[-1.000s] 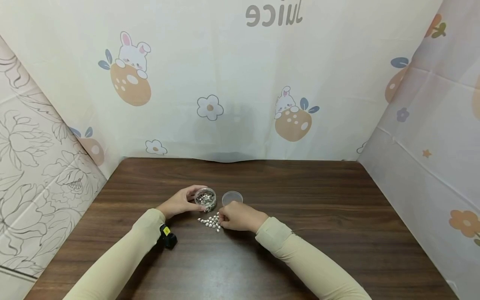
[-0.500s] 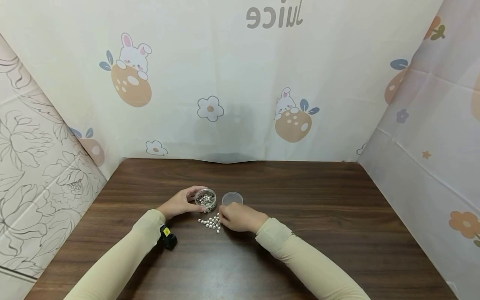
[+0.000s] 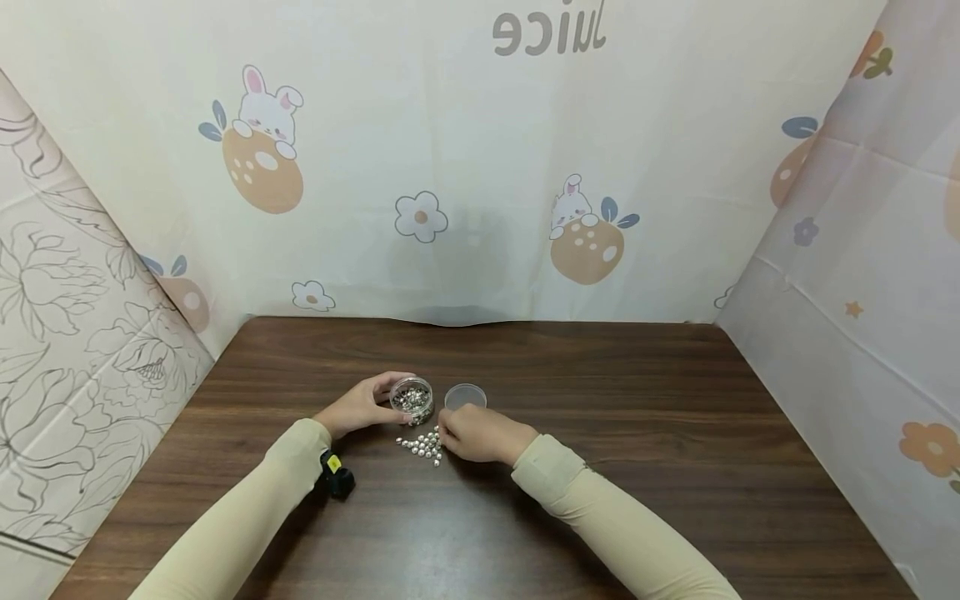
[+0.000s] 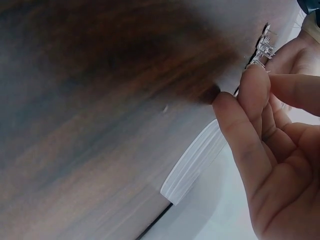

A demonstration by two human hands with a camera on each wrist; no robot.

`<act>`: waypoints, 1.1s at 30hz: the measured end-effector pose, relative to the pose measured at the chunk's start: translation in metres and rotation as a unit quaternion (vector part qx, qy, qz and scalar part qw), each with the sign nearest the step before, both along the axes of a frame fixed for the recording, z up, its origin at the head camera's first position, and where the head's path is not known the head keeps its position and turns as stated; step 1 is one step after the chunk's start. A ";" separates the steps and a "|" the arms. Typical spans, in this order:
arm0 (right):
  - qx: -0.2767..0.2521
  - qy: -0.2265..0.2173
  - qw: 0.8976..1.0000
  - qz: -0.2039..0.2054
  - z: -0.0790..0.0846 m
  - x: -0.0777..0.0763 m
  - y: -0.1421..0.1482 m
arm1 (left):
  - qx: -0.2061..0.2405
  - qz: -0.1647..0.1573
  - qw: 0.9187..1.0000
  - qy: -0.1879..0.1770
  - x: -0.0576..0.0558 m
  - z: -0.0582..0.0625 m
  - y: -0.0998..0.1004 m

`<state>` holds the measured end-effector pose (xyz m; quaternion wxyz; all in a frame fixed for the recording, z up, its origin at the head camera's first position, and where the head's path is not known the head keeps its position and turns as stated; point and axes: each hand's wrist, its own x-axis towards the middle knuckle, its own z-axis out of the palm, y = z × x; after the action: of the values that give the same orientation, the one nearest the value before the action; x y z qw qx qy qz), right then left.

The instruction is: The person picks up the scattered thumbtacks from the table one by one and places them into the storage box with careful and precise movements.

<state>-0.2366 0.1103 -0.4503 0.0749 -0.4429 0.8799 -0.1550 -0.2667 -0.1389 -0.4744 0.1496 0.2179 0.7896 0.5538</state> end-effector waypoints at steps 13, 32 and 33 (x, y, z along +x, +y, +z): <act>-0.001 -0.064 0.998 -0.021 0.002 -0.006 0.001 | 0.003 -0.003 1.000 0.000 0.000 0.000 0.000; -0.128 0.039 0.989 -0.071 0.003 -0.022 -0.016 | 0.000 -0.004 1.000 -0.009 0.000 0.002 -0.001; -0.130 0.042 0.988 -0.075 0.004 -0.023 -0.018 | 0.000 -0.003 1.000 -0.010 0.000 0.002 -0.001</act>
<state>-0.2598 0.0927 -0.4466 -0.0327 -0.3878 0.8853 -0.2546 -0.2666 -0.1394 -0.4727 0.1596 0.2148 0.7872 0.5556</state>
